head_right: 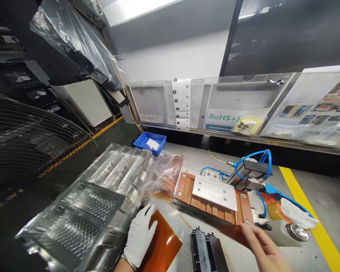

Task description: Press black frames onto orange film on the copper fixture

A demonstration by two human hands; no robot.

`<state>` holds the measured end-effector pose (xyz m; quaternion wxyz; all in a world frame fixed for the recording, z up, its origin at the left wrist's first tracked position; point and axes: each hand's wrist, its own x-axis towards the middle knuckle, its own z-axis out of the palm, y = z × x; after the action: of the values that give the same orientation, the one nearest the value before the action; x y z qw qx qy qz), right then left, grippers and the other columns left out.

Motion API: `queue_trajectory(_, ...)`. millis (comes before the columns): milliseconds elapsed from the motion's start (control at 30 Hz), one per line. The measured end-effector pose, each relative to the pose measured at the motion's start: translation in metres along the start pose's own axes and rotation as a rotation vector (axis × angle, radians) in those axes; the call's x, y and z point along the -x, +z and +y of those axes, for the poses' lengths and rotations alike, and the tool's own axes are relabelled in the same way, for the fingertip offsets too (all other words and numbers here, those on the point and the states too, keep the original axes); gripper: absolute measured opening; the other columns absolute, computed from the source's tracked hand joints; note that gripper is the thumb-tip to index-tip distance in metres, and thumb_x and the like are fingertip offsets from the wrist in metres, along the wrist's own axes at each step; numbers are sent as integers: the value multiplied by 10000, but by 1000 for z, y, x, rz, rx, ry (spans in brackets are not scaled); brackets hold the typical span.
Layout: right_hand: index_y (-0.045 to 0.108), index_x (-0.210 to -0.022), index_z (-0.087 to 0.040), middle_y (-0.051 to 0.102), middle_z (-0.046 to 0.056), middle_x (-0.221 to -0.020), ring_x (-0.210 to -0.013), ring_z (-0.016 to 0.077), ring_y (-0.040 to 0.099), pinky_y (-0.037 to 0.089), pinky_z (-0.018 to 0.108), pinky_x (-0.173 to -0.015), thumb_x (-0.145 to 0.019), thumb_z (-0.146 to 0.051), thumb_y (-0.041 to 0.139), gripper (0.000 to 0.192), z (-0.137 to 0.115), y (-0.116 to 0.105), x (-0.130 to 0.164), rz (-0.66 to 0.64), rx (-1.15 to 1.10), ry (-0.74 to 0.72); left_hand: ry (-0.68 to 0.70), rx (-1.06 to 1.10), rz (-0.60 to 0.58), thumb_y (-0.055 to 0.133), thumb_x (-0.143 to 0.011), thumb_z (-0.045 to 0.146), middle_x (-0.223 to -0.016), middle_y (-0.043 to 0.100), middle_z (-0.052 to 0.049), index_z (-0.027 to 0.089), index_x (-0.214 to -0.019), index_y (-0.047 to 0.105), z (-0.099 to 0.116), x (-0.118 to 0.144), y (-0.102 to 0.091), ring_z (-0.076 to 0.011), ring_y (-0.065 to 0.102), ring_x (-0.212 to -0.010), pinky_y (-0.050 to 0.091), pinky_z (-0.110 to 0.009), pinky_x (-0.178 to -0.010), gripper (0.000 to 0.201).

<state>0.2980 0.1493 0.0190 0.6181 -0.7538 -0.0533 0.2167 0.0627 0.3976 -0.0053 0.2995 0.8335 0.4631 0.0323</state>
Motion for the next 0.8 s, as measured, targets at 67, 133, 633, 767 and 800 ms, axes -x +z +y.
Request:
queue_trajectory(67,642,-766,-171,637,71,-772,-762,248,612,560,258,-704,-611,-839,706,689,-18,21,10,-324,126,-4,88,163,-111,398,-865,317,-1296,644,-128,210,-1199,623,27,1,-5,-277,544,-1229,354,-492,-1127,416)
queue_trajectory(133,626,-750,-172,590,42,-672,-634,206,560,503,252,-566,-760,-789,616,617,-25,40,17,-560,169,-36,161,317,-293,476,-839,386,-1047,764,-36,260,-990,722,56,3,-11,-185,660,-985,496,-345,-966,315)
queue_trajectory(633,685,-893,-180,614,58,-768,-763,265,562,446,330,-661,-734,-746,580,597,6,-3,-25,-334,165,66,243,209,-389,476,-798,364,-665,620,18,196,-709,648,121,-20,-19,-106,500,-634,421,-281,-699,256)
queue_trajectory(767,656,-721,-180,565,43,-676,-707,256,523,405,332,-641,-618,-700,607,532,32,-42,-65,-82,175,77,185,378,-421,506,-802,458,-636,578,33,185,-756,630,124,-36,-26,-83,493,-530,414,-262,-581,303)
queue_trajectory(800,662,-713,-180,593,56,-715,-746,267,539,414,337,-663,-609,-690,614,522,35,-46,-72,-51,170,75,173,415,-432,517,-795,464,-619,567,39,181,-750,622,126,-40,-25,-77,485,-505,408,-259,-559,306)
